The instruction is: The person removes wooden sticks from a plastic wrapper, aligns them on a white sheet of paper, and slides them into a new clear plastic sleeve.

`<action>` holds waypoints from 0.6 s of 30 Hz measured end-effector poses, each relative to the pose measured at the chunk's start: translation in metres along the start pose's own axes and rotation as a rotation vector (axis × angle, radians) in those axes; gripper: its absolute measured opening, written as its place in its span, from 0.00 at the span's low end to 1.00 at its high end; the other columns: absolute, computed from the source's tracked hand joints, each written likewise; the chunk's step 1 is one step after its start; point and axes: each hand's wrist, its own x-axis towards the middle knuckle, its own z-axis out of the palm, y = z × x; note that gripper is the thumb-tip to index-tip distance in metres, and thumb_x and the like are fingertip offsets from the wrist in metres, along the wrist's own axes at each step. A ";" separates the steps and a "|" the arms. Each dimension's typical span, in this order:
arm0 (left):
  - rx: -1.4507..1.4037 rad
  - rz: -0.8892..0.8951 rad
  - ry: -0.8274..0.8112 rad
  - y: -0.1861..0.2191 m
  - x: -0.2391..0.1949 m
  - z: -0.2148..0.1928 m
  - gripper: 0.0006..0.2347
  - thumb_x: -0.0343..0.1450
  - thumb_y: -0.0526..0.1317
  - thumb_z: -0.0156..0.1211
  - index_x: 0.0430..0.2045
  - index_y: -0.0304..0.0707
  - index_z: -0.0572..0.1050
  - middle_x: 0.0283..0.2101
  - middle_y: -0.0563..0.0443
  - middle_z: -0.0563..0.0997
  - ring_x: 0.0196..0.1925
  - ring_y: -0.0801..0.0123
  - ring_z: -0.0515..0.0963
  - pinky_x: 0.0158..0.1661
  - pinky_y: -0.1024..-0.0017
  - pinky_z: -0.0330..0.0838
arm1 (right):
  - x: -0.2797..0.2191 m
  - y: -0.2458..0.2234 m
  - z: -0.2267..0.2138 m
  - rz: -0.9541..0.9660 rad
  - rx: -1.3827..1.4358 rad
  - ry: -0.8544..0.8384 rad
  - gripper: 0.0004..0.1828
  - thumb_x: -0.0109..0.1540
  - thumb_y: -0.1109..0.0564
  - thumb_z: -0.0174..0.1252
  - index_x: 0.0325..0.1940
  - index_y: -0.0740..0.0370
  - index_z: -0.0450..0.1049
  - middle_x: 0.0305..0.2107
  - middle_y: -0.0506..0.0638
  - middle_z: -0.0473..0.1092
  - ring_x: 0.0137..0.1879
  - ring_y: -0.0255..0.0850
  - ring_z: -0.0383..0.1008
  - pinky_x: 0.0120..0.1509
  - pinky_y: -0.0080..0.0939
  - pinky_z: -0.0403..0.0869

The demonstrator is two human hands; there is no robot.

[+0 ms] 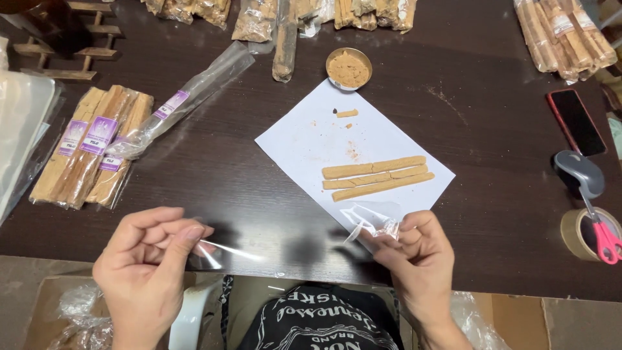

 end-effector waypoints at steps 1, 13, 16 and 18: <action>0.002 0.006 0.002 -0.001 0.000 -0.001 0.10 0.69 0.26 0.65 0.41 0.26 0.74 0.34 0.38 0.85 0.28 0.64 0.86 0.33 0.77 0.82 | -0.001 0.001 -0.001 0.030 -0.132 0.035 0.18 0.56 0.81 0.55 0.43 0.66 0.71 0.35 0.61 0.81 0.46 0.53 0.85 0.64 0.60 0.81; 0.026 0.140 0.004 -0.001 -0.002 -0.012 0.13 0.68 0.23 0.65 0.44 0.22 0.70 0.36 0.34 0.83 0.33 0.60 0.87 0.37 0.75 0.84 | 0.005 -0.013 -0.014 0.129 -0.306 -0.011 0.07 0.54 0.75 0.59 0.31 0.72 0.81 0.46 0.73 0.79 0.50 0.63 0.85 0.65 0.62 0.81; 0.013 0.120 -0.018 -0.003 0.000 -0.012 0.14 0.66 0.24 0.66 0.44 0.23 0.71 0.36 0.34 0.84 0.34 0.60 0.87 0.42 0.73 0.85 | 0.011 -0.023 -0.012 0.128 -0.388 0.008 0.06 0.54 0.73 0.61 0.28 0.71 0.81 0.46 0.71 0.80 0.50 0.61 0.86 0.65 0.59 0.81; 0.033 0.128 -0.030 0.001 0.002 -0.010 0.14 0.66 0.24 0.67 0.43 0.24 0.71 0.35 0.36 0.84 0.35 0.61 0.87 0.44 0.74 0.85 | 0.014 -0.028 -0.007 0.115 -0.513 0.026 0.05 0.54 0.72 0.61 0.27 0.69 0.82 0.45 0.69 0.81 0.50 0.57 0.87 0.65 0.50 0.82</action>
